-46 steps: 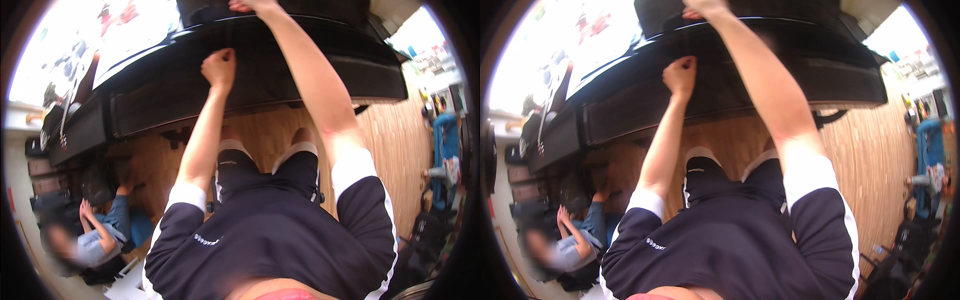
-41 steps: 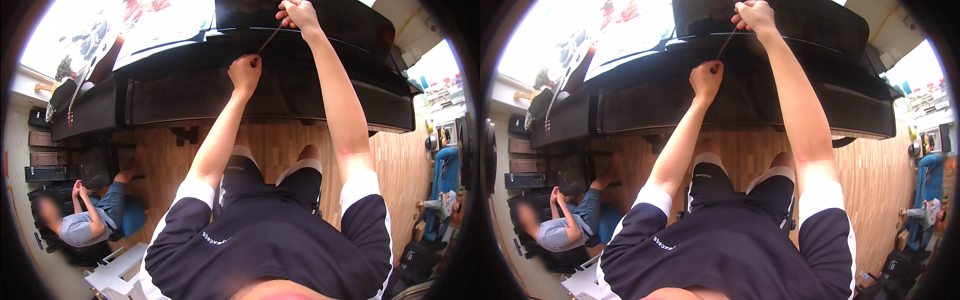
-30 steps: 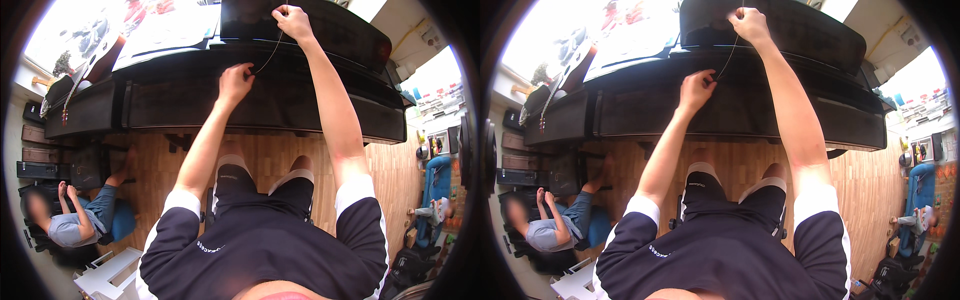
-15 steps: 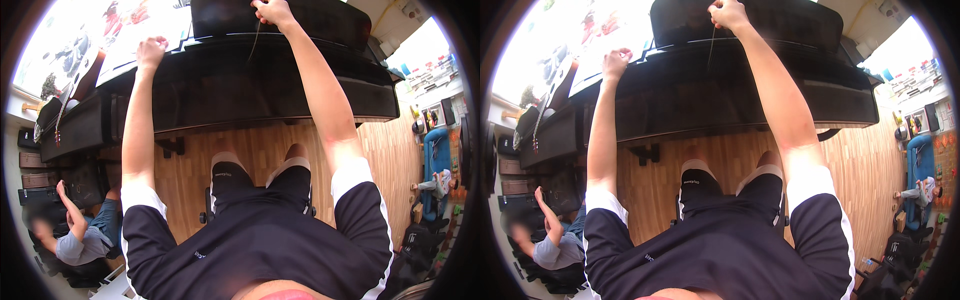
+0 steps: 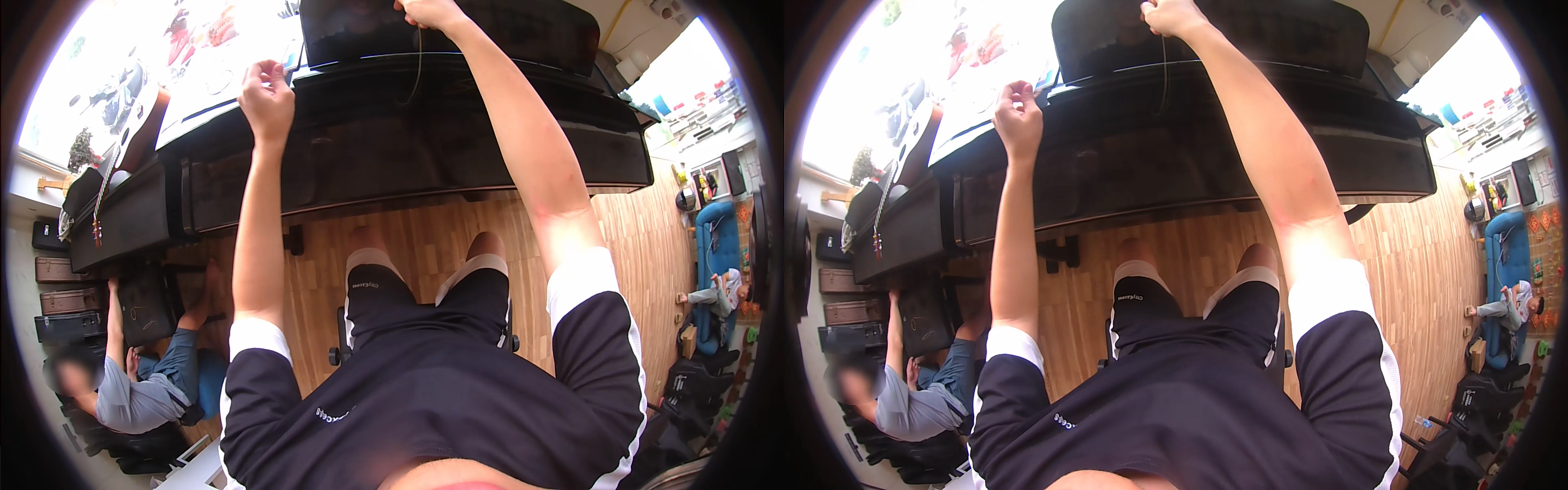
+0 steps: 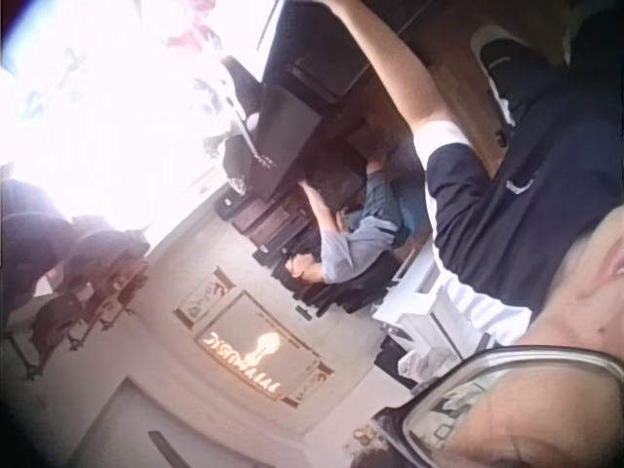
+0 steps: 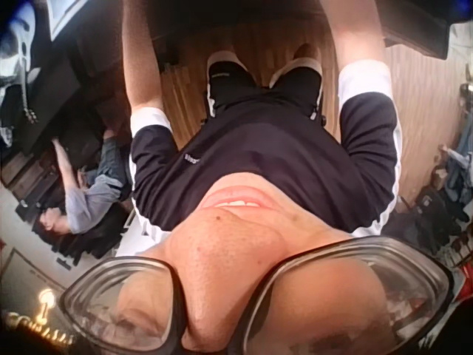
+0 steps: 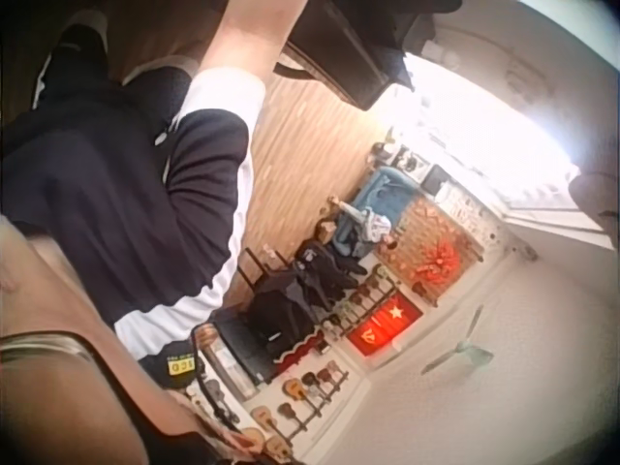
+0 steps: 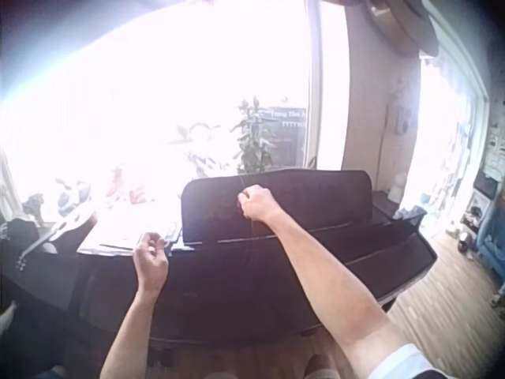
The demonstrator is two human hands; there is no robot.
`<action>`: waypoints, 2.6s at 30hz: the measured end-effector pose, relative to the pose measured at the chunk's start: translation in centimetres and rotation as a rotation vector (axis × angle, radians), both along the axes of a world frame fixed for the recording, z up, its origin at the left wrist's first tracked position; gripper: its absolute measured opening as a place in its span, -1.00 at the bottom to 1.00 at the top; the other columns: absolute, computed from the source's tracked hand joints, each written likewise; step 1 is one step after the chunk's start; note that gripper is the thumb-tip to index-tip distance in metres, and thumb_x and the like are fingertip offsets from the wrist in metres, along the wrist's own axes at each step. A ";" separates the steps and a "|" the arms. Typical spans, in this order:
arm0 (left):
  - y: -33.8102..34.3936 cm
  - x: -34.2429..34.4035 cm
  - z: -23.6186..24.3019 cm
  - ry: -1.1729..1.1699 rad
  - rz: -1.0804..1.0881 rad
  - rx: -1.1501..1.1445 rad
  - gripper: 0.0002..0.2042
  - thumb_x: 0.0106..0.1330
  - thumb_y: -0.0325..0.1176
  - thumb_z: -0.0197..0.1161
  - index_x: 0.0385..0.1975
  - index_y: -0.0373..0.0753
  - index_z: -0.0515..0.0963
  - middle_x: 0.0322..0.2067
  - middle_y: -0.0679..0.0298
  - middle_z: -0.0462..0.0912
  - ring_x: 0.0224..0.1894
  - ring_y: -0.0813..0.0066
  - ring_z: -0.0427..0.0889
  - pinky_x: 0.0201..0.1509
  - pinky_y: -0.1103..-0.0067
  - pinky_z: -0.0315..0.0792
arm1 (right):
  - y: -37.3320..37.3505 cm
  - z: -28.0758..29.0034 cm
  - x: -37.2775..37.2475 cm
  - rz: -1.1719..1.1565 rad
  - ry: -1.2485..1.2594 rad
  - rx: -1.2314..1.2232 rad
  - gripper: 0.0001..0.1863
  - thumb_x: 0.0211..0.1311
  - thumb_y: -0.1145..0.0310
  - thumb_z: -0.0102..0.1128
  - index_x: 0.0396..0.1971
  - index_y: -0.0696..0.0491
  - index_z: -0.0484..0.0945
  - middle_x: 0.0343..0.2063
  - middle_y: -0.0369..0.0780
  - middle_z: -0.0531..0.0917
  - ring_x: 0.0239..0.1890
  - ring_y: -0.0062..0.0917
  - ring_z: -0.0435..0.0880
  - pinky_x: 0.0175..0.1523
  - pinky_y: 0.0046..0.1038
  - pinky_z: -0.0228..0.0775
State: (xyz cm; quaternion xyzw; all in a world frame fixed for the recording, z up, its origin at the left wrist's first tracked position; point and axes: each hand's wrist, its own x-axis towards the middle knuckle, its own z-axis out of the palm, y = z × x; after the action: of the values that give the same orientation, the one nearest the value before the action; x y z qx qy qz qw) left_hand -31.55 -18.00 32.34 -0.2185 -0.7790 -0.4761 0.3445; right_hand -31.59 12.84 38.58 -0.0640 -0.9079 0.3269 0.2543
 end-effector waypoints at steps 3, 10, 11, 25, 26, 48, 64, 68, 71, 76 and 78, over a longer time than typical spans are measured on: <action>3.0 3.0 -2.2 -0.345 -0.398 0.360 -0.88 0.41 -0.46 0.12 -0.36 -0.33 0.54 -0.58 0.36 0.56 -0.56 0.71 0.48 -0.47 0.72 0.35 | 0.4 1.2 0.9 -0.090 -0.037 0.166 -0.67 0.22 0.17 0.14 -0.47 0.15 0.67 -0.55 -0.10 0.72 -0.41 -0.29 0.75 -0.16 -0.30 0.58; 5.5 6.8 -11.3 -0.596 -0.713 0.386 -0.91 0.46 -0.51 0.02 -0.28 -0.33 0.46 -0.41 0.27 0.60 -0.45 0.65 0.55 -0.38 0.71 0.46 | -1.8 1.2 2.7 -0.032 -0.157 -0.167 -0.67 0.23 0.17 0.20 -0.49 0.16 0.67 -0.62 -0.17 0.70 -0.52 -0.49 0.71 -0.27 -0.42 0.58; 5.7 6.9 -12.1 -0.611 -0.694 0.401 -0.91 0.46 -0.52 0.01 -0.28 -0.34 0.46 -0.40 0.26 0.60 -0.45 0.63 0.56 -0.36 0.70 0.47 | -1.9 1.5 2.9 -0.042 -0.179 -0.211 -0.66 0.23 0.16 0.21 -0.51 0.16 0.67 -0.62 -0.17 0.70 -0.53 -0.50 0.71 -0.28 -0.43 0.58; 5.2 6.8 -13.1 -0.626 -0.703 0.504 -0.87 0.48 -0.44 0.04 -0.23 -0.39 0.44 -0.31 0.13 0.63 -0.33 0.47 0.64 -0.21 0.61 0.53 | -0.7 -0.2 5.5 -0.150 -0.094 -0.047 -0.55 0.02 -0.06 0.35 -0.40 0.08 0.73 -0.41 -0.14 0.76 -0.29 -0.38 0.75 -0.09 -0.36 0.57; 5.3 6.8 -13.2 -0.630 -0.700 0.510 -0.87 0.48 -0.44 0.04 -0.23 -0.39 0.44 -0.30 0.13 0.63 -0.33 0.46 0.64 -0.21 0.61 0.53 | -0.6 -0.3 5.8 -0.162 -0.088 -0.039 -0.54 0.00 -0.07 0.36 -0.38 0.07 0.74 -0.38 -0.14 0.76 -0.26 -0.36 0.75 -0.07 -0.34 0.57; 7.9 10.2 -12.7 -0.522 -0.696 0.181 -0.93 0.37 -0.51 0.19 -0.25 -0.36 0.56 -0.50 0.34 0.61 -0.50 0.70 0.53 -0.40 0.73 0.41 | -6.6 -18.8 18.6 0.252 0.060 -0.684 -0.88 0.34 0.44 0.17 -0.29 0.18 0.63 -0.56 -0.33 0.62 -0.56 -0.71 0.56 -0.45 -0.67 0.38; 8.5 11.8 -12.3 -0.280 -0.588 -0.030 -0.83 0.24 -0.52 0.30 -0.18 -0.25 0.70 -0.47 0.31 0.65 -0.47 0.66 0.56 -0.40 0.67 0.40 | -6.3 -19.9 18.9 0.220 0.207 -0.703 -0.88 0.21 0.44 0.32 -0.33 0.19 0.68 -0.50 -0.29 0.71 -0.42 -0.69 0.65 -0.28 -0.65 0.47; 8.4 12.3 -12.4 -0.375 -0.599 0.099 -0.81 0.18 -0.56 0.35 -0.19 -0.30 0.67 -0.46 0.30 0.67 -0.49 0.64 0.62 -0.40 0.72 0.46 | -7.0 -20.1 18.4 0.091 0.339 -0.685 -0.88 0.19 0.44 0.34 -0.35 0.18 0.71 -0.47 -0.26 0.74 -0.37 -0.67 0.70 -0.25 -0.66 0.49; 8.5 12.3 -12.5 -0.408 -0.586 0.276 -0.84 0.15 -0.59 0.37 -0.26 -0.36 0.64 -0.46 0.28 0.69 -0.46 0.61 0.70 -0.38 0.74 0.51 | -7.1 -20.2 18.3 0.083 0.340 -0.648 -0.88 0.16 0.44 0.34 -0.36 0.16 0.72 -0.47 -0.25 0.75 -0.38 -0.65 0.72 -0.26 -0.65 0.50; 8.2 12.1 -12.9 -0.460 -0.514 0.359 -0.90 0.19 -0.58 0.37 -0.31 -0.38 0.63 -0.45 0.26 0.72 -0.38 0.59 0.73 -0.30 0.74 0.53 | -7.0 -19.7 18.8 0.090 0.247 -0.489 -0.88 0.12 0.42 0.33 -0.35 0.12 0.72 -0.49 -0.26 0.75 -0.45 -0.67 0.70 -0.30 -0.63 0.49; 8.2 12.3 -12.7 -0.457 -0.527 0.336 -0.91 0.18 -0.58 0.38 -0.34 -0.38 0.64 -0.45 0.27 0.72 -0.38 0.59 0.73 -0.30 0.74 0.53 | -6.8 -20.0 18.5 0.095 0.243 -0.505 -0.88 0.13 0.42 0.31 -0.36 0.12 0.72 -0.49 -0.26 0.75 -0.46 -0.67 0.70 -0.31 -0.63 0.49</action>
State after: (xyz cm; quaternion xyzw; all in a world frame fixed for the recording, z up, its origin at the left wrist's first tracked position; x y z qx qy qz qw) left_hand -19.21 -9.76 19.60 -0.2399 -0.6640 -0.7058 0.0587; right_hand -13.05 5.99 18.63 -0.0431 -0.7625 0.5598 0.3216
